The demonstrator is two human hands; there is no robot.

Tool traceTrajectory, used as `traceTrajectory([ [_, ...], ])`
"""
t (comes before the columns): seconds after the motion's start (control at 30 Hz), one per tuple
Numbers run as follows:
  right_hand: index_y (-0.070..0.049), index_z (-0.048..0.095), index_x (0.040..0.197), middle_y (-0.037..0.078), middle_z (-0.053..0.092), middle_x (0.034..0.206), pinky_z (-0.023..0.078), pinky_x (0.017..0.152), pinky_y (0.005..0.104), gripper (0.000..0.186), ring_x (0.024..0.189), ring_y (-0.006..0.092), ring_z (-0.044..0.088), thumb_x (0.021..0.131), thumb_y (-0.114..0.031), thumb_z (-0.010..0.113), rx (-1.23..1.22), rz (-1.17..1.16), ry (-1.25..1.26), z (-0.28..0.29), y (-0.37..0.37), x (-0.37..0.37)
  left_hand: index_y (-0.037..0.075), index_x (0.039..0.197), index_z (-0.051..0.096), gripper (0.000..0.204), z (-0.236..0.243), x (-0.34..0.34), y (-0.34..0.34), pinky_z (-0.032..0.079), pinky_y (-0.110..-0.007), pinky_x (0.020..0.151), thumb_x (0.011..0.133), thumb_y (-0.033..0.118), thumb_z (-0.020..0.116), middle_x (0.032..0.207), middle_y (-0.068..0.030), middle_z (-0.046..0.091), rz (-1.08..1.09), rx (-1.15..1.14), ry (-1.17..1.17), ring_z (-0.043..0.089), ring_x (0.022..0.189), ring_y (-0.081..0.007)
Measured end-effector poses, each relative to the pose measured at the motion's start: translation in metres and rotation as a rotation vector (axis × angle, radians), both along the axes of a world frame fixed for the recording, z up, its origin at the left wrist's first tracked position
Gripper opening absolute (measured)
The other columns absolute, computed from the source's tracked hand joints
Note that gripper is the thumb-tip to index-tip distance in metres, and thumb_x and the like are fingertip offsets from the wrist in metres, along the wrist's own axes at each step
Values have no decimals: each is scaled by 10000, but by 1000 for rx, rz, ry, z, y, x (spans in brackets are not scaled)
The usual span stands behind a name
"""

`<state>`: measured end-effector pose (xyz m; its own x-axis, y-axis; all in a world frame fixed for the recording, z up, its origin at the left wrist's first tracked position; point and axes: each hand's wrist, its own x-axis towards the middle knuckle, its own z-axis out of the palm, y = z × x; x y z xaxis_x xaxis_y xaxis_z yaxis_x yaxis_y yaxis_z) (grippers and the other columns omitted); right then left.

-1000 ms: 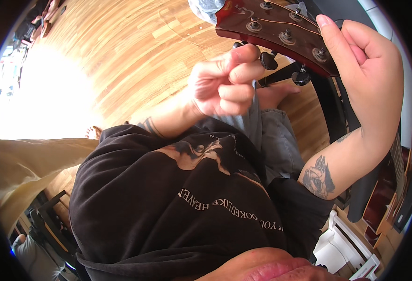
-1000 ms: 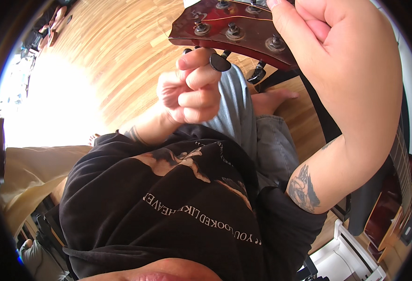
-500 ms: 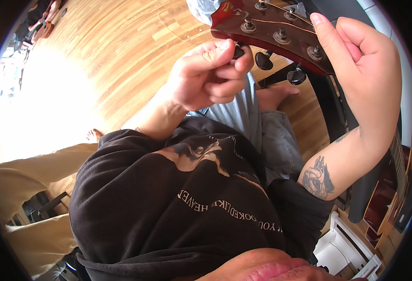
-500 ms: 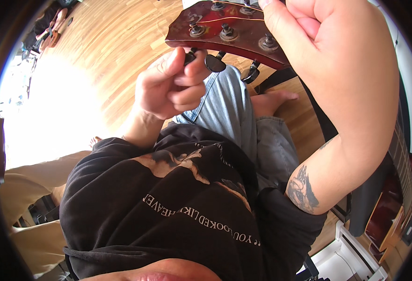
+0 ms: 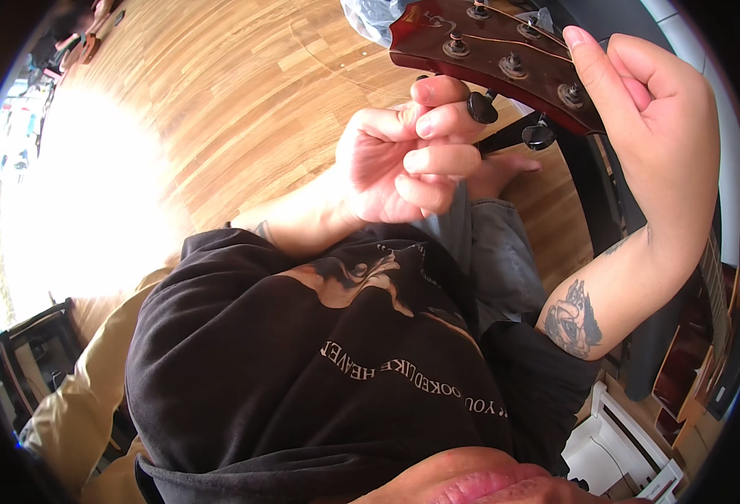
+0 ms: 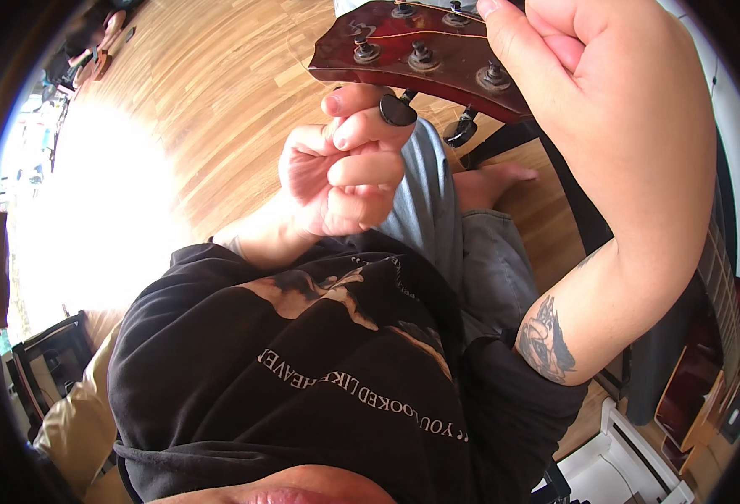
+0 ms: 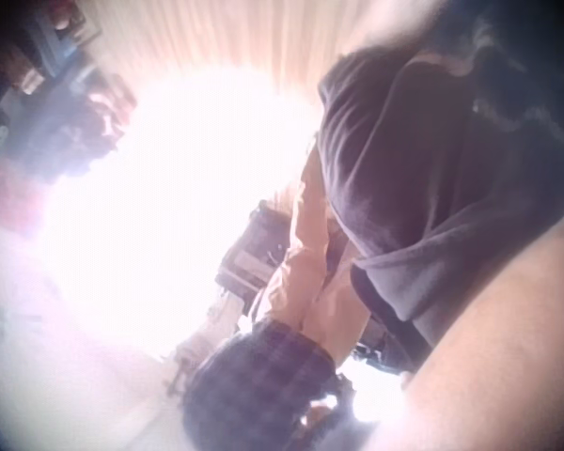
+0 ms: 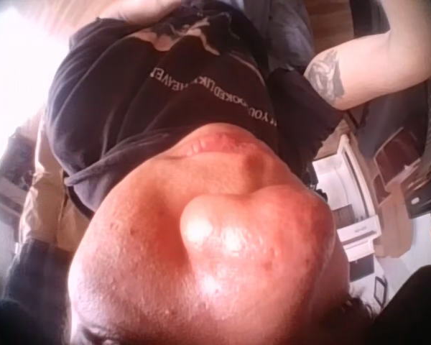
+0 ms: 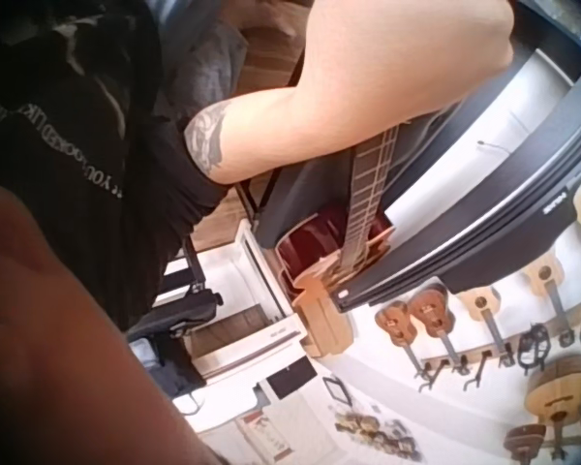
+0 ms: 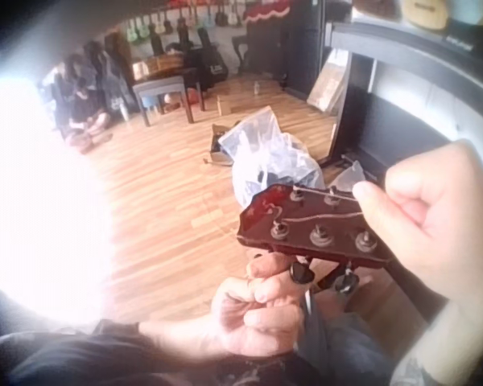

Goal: The person strings an acoustic guitar by hand. They thread a new string through the bridge, pull it up the neck, and wind it onto the tuning peg at the headstock.

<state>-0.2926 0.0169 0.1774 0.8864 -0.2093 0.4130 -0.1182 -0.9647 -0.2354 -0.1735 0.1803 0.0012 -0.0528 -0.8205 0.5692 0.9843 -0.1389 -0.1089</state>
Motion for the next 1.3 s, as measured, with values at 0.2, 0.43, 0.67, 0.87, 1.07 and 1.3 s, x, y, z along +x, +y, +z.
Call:
traceTrajectory([
  [0.2, -41, 365, 672, -12, 218, 634, 193, 508, 303, 497, 580, 77, 208, 998, -188, 710, 18, 24, -13, -1, -1, 4, 143, 994, 558, 356, -7, 5, -6, 383, -236, 557, 1052, 493, 519, 823, 21, 429, 123, -1, -238, 439, 694, -124],
  [0.43, -36, 366, 666, -8, 216, 629, 189, 508, 308, 498, 578, 81, 204, 993, -180, 714, -13, 15, -33, -2, -3, 2, 136, 905, 484, 425, 31, 1, 23, 214, -214, 439, 1101, 503, 398, 719, 38, 380, 764, 610, -799, 262, 509, -52],
  [0.67, -31, 368, 661, -3, 215, 625, 185, 507, 313, 500, 577, 85, 200, 989, -172, 717, -26, 6, -37, -2, 0, 1, 187, 945, 516, 260, 6, -15, 10, 272, -222, 511, 1103, 384, 455, 824, 52, 454, 200, 77, -124, 358, 548, -71],
  [0.87, -24, 369, 654, 2, 217, 618, 179, 507, 315, 494, 571, 90, 198, 974, -132, 729, -63, -10, -35, 3, 8, -1, 125, 964, 538, 337, 15, -4, 24, 259, -229, 496, 1105, 421, 461, 720, 50, 433, 894, 533, -801, 344, 520, -52],
  [1.07, -34, 352, 636, -3, 216, 605, 156, 509, 313, 512, 572, 87, 184, 971, -105, 732, -158, 45, -42, 9, 10, -6, 41, 811, 561, 479, 40, -20, 23, 277, -251, 481, 1118, 376, 412, 596, 5, 473, 1154, 702, -1148, 333, 477, -68],
  [1.3, -60, 308, 627, -36, 197, 605, 133, 513, 308, 550, 575, 79, 153, 987, -107, 721, -51, 13, -9, 11, 12, -3, 90, 632, 466, 596, 16, -1, 11, 277, -285, 510, 1087, 437, 298, 548, 9, 399, 422, 226, -432, 324, 477, -141],
])
